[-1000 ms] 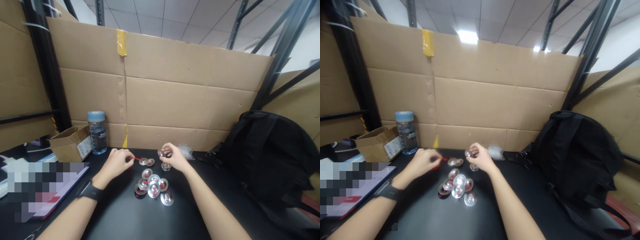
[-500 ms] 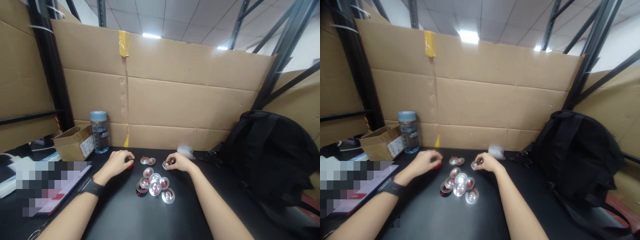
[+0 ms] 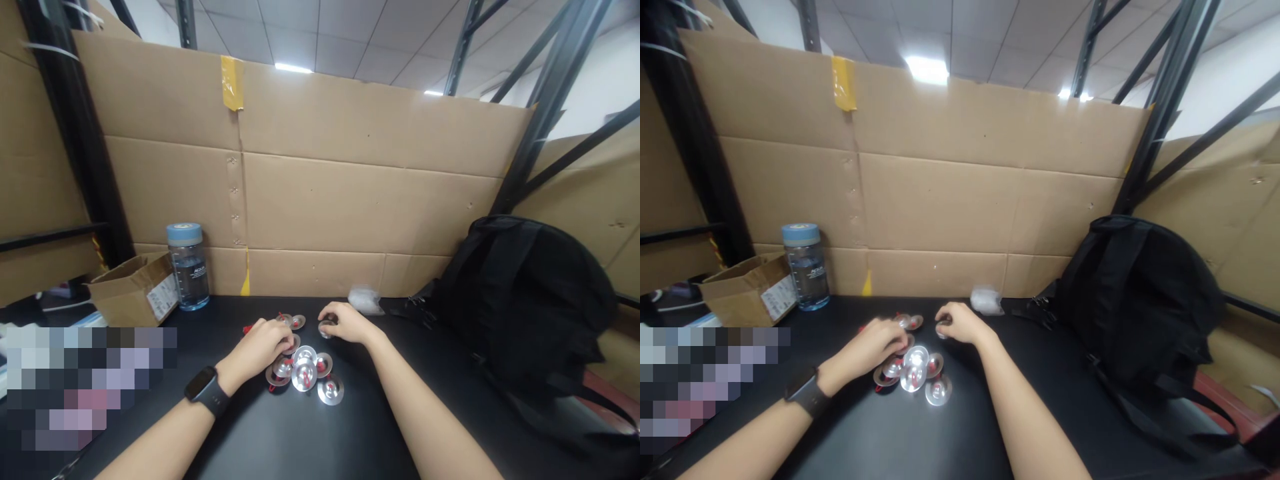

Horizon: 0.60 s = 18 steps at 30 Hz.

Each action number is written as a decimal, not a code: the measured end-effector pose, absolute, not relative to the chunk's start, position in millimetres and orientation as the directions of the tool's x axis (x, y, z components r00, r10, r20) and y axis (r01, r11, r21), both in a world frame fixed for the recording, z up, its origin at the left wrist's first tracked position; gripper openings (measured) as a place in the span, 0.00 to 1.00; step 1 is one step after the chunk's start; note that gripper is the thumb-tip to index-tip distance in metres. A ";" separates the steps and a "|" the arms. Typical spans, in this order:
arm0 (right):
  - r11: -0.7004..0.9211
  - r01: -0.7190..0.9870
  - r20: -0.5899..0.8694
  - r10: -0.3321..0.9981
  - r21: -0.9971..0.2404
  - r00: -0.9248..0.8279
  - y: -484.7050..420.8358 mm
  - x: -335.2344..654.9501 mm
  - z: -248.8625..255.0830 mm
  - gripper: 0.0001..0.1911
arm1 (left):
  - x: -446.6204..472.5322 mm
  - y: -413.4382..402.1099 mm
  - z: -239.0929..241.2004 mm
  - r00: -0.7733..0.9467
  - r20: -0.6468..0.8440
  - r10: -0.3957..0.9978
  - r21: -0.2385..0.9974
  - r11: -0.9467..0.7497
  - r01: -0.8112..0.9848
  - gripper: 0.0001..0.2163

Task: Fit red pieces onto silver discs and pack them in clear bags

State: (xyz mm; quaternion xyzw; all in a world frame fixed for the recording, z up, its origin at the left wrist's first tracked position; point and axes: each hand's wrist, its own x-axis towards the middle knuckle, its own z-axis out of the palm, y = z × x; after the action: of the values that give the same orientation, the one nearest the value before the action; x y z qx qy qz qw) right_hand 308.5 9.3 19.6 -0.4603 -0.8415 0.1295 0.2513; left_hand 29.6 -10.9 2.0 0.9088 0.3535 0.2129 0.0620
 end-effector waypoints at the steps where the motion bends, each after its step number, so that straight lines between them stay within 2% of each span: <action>1: 0.557 0.702 0.326 0.830 -0.444 -0.453 7.2 304.6 21.1 0.10 | 31.2 -11.3 2.0 0.657 0.346 0.669 0.246 -0.741 0.625 0.09; 5: 0.600 0.666 0.401 0.797 -0.444 -0.451 -2.3 289.2 27.3 0.10 | 32.5 -12.9 3.0 0.636 0.360 0.682 0.217 -0.725 0.654 0.09; 8: 0.630 0.637 0.387 0.776 -0.444 -0.498 -8.4 280.9 30.5 0.11 | 32.6 -13.5 4.9 0.633 0.341 0.695 0.246 -0.716 0.654 0.06; 13: 0.638 0.629 0.383 0.770 -0.444 -0.510 -10.6 276.6 29.3 0.11 | 41.5 -15.7 5.7 0.649 0.317 0.692 0.234 -0.720 0.653 0.09; 15: 0.645 0.613 0.409 0.764 -0.456 -0.499 -10.1 275.8 27.7 0.12 | 42.4 -15.3 3.9 0.640 0.344 0.687 0.299 -0.726 0.619 0.08; 18: 0.645 0.548 0.448 0.764 -0.532 -0.465 -11.3 270.7 25.6 0.16 | 37.0 -11.4 2.2 0.557 0.422 0.715 0.472 -0.698 0.539 0.08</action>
State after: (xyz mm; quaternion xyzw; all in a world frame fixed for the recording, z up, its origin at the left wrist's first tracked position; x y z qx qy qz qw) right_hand 270.7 -11.3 25.6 -0.3901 -0.8409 0.1588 0.3399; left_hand 37.0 -11.4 2.2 0.8702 0.3602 0.3029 0.1456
